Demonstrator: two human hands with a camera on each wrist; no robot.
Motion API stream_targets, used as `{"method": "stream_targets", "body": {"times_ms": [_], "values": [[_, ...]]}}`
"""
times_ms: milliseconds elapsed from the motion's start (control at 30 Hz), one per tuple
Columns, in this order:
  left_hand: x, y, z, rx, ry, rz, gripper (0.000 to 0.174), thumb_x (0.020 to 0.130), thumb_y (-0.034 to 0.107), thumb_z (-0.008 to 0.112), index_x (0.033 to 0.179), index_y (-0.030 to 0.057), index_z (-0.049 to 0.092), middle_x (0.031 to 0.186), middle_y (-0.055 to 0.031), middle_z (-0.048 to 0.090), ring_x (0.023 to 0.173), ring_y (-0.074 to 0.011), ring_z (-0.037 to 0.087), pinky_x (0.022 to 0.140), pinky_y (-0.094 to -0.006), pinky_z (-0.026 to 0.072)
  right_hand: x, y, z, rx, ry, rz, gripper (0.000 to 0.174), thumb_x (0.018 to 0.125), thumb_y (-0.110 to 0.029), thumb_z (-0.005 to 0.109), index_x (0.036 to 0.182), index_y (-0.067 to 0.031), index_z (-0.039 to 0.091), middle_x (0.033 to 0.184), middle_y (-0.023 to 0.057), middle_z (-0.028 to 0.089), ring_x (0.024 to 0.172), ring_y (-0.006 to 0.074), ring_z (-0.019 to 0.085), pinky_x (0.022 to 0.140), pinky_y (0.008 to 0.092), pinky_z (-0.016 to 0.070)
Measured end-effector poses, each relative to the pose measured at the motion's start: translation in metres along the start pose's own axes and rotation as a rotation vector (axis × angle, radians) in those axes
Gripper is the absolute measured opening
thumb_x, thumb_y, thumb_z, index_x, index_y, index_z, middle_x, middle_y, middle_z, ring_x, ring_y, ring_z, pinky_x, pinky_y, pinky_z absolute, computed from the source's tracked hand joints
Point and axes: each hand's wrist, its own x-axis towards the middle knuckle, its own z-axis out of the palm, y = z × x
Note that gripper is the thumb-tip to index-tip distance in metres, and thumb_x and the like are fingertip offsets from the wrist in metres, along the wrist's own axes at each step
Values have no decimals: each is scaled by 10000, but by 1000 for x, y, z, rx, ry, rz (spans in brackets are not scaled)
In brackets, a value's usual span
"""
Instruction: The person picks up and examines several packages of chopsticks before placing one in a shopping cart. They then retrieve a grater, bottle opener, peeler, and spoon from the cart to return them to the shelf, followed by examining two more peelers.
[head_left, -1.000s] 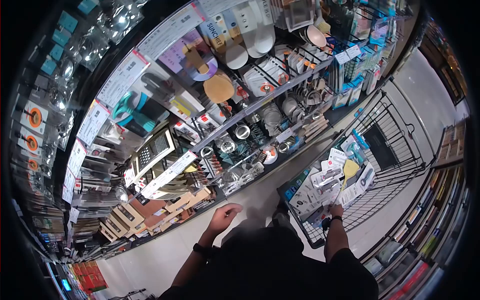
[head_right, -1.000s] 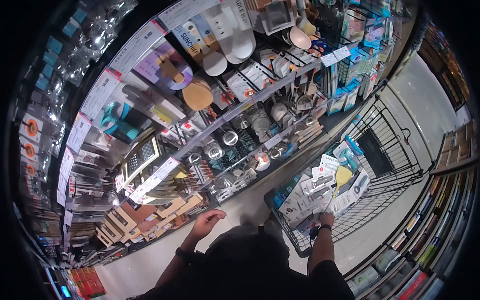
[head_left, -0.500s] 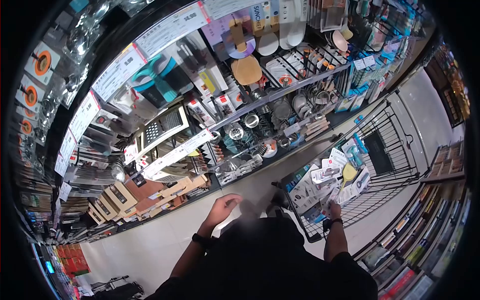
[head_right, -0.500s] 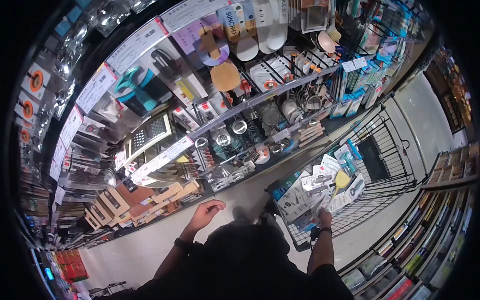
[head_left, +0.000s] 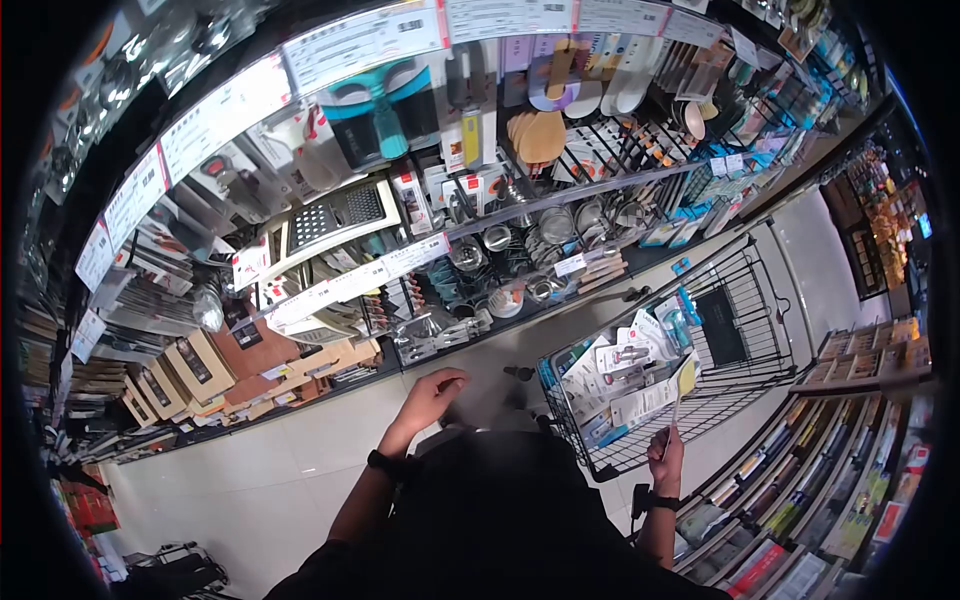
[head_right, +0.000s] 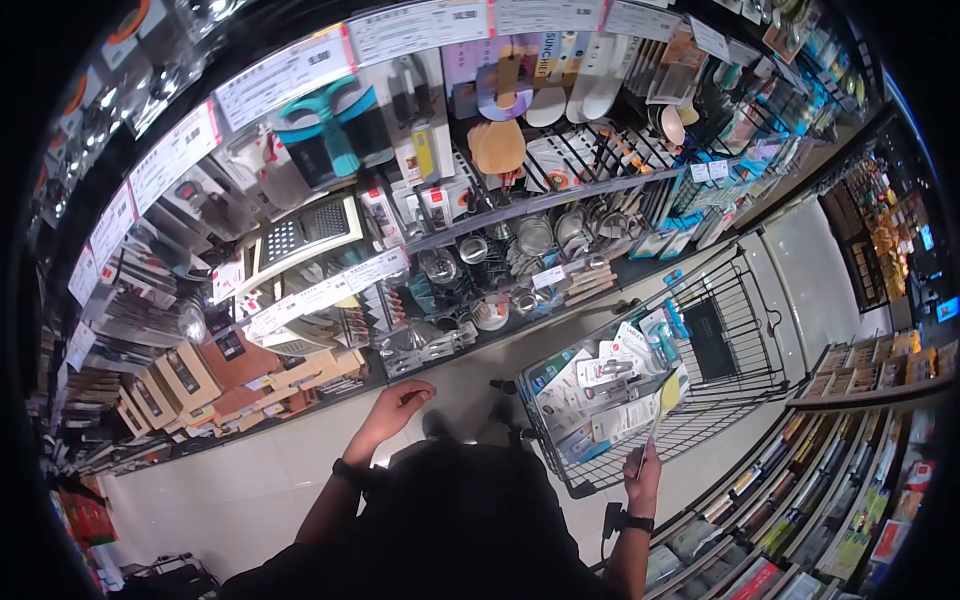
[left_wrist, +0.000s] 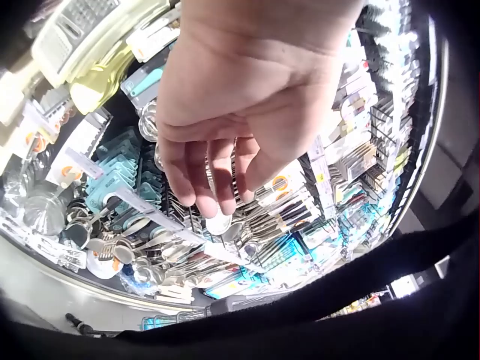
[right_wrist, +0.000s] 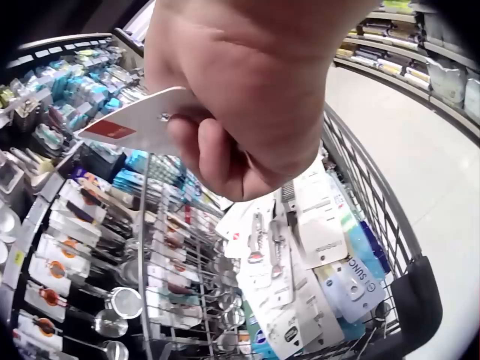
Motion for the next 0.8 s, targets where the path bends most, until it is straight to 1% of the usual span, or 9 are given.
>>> {"method": "stream_targets", "body": {"times_ms": [67, 300, 400, 433, 533, 700, 733, 767, 800], "values": [[-1, 15, -5, 54, -94, 19, 263, 940, 149, 602, 1162, 17, 649, 1133, -93, 663, 1040, -179, 632, 904, -300, 486, -23, -7, 31, -74, -121, 9, 334, 999, -397, 516, 791, -140, 468, 608, -34, 395, 476, 92, 355, 413, 240, 296], [-14, 93, -3, 217, -421, 176, 493, 910, 275, 667, 1346, 99, 521, 1290, -109, 564, 1206, -252, 550, 989, -374, 455, -99, -3, 171, -175, -501, 148, 311, 1010, -348, 487, 822, -101, 474, 659, 31, 429, 512, 135, 420, 432, 257, 323], [-28, 100, -14, 304, -223, 425, 582, 843, 302, 722, 1351, 118, 508, 1347, -119, 517, 1270, -301, 491, 1031, -409, 428, -117, -10, 198, -453, -681, 430, 263, 988, -292, 546, 955, -33, 572, 739, 44, 536, 591, 117, 498, 493, 252, 401], [-33, 104, -20, 307, -96, 518, 591, 814, 319, 739, 1330, 119, 531, 1351, -124, 525, 1280, -322, 479, 1044, -425, 420, -120, -8, 205, -461, -680, 433, 263, 988, -292, 546, 955, -33, 572, 739, 44, 536, 591, 117, 498, 493, 252, 401], [-43, 102, -47, 558, 17, 711, 669, 770, 316, 790, 1350, 134, 512, 1380, -110, 486, 1273, -329, 478, 1056, -443, 405, -134, 1, 234, -1201, -823, 282, 438, 958, -330, 613, 1229, 14, 597, 986, 33, 651, 877, 72, 549, 761, 220, 445], [-61, 56, -71, 684, -158, 687, 540, 823, 407, 721, 1273, 138, 591, 1256, -132, 593, 1221, -330, 522, 992, -440, 447, -144, 11, 326, -1650, -1349, 196, 358, 954, -367, 606, 1079, -32, 633, 823, 83, 656, 721, 146, 587, 656, 297, 467], [-66, 52, -77, 562, -333, 436, 501, 840, 435, 678, 1224, 119, 624, 1164, -154, 630, 1137, -332, 568, 934, -421, 464, -141, 15, 342, -1736, -1477, 66, 364, 946, -370, 614, 962, -7, 620, 741, 128, 620, 644, 195, 581, 601, 340, 448], [-71, 48, -83, 432, -500, 183, 485, 856, 464, 636, 1175, 100, 657, 1072, -175, 667, 1052, -333, 614, 876, -403, 482, -147, 19, 356, -1655, -1506, 80, 341, 950, -339, 634, 993, 0, 642, 676, 92, 583, 595, 129, 528, 557, 308, 419], [-76, 39, -90, 431, -495, 176, 485, 856, 464, 636, 1175, 100, 657, 1072, -175, 667, 1052, -333, 614, 876, -403, 482, -144, 26, 366, -1657, -1552, 60, 342, 949, -340, 634, 983, 0, 644, 670, 92, 576, 589, 127, 520, 551, 309, 413]]}}
